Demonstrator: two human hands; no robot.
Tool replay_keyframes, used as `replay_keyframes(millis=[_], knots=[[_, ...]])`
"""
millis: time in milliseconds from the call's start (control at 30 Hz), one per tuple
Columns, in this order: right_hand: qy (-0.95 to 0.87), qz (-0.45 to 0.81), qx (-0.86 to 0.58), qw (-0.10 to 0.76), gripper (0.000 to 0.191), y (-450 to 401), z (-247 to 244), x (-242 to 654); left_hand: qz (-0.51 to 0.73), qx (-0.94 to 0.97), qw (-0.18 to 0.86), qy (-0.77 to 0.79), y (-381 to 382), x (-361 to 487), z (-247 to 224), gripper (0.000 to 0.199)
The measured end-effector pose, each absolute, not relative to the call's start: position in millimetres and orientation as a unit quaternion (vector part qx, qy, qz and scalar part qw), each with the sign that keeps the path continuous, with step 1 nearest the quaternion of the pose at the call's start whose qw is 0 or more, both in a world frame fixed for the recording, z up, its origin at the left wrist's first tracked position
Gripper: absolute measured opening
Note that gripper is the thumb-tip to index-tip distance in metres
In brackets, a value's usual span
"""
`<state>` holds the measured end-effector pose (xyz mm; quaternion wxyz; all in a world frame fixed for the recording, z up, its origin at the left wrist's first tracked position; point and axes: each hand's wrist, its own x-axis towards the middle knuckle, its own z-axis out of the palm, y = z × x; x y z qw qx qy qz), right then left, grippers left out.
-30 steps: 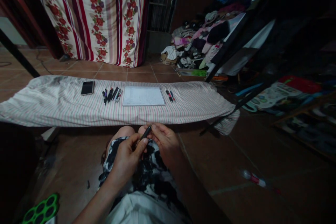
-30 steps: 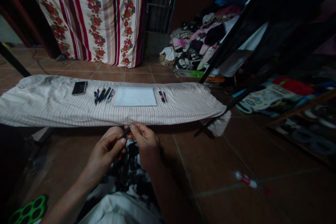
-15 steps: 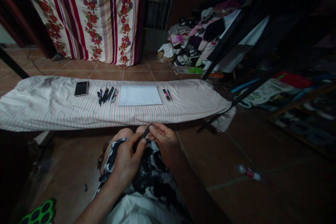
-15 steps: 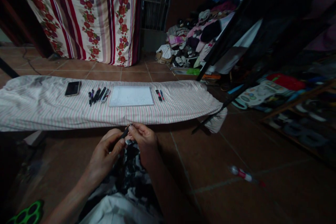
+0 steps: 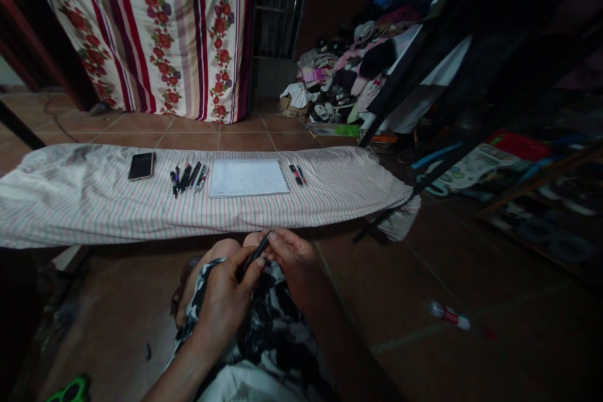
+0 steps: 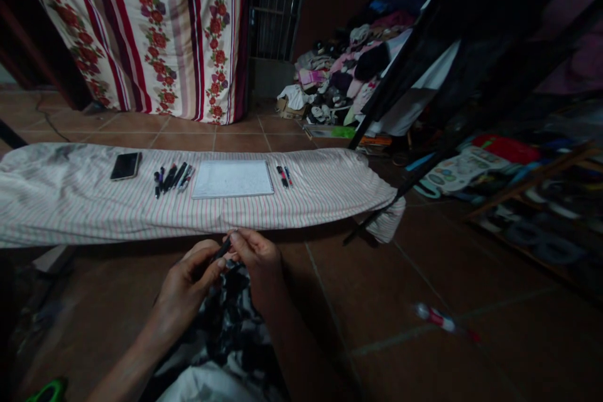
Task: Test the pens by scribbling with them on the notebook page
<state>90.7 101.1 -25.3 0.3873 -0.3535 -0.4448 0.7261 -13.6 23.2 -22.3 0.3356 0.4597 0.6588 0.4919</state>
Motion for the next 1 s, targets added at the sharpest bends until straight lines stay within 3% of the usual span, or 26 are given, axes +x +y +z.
replay_keyframes(millis=[467, 600, 767, 1000], knots=[[-0.436, 0.715, -0.372, 0.4, 0.028, 96.0, -14.6, 86.0, 0.491, 0.455, 0.358, 0.651, 19.1, -15.0, -18.4, 0.029], [-0.432, 0.72, -0.372, 0.395, 0.029, 96.1, -18.7, 85.2, 0.519, 0.417, 0.409, 0.624, 20.4, -15.1, -19.6, 0.026], [-0.415, 0.737, -0.352, 0.401, 0.03, 98.9, -19.8, 86.0, 0.544, 0.401, 0.501, 0.54, 20.7, -16.4, -14.5, 0.037], [-0.4, 0.735, -0.343, 0.427, 0.027, 101.2, -10.8, 86.6, 0.537, 0.371, 0.551, 0.521, 18.8, -17.8, -6.0, 0.033]])
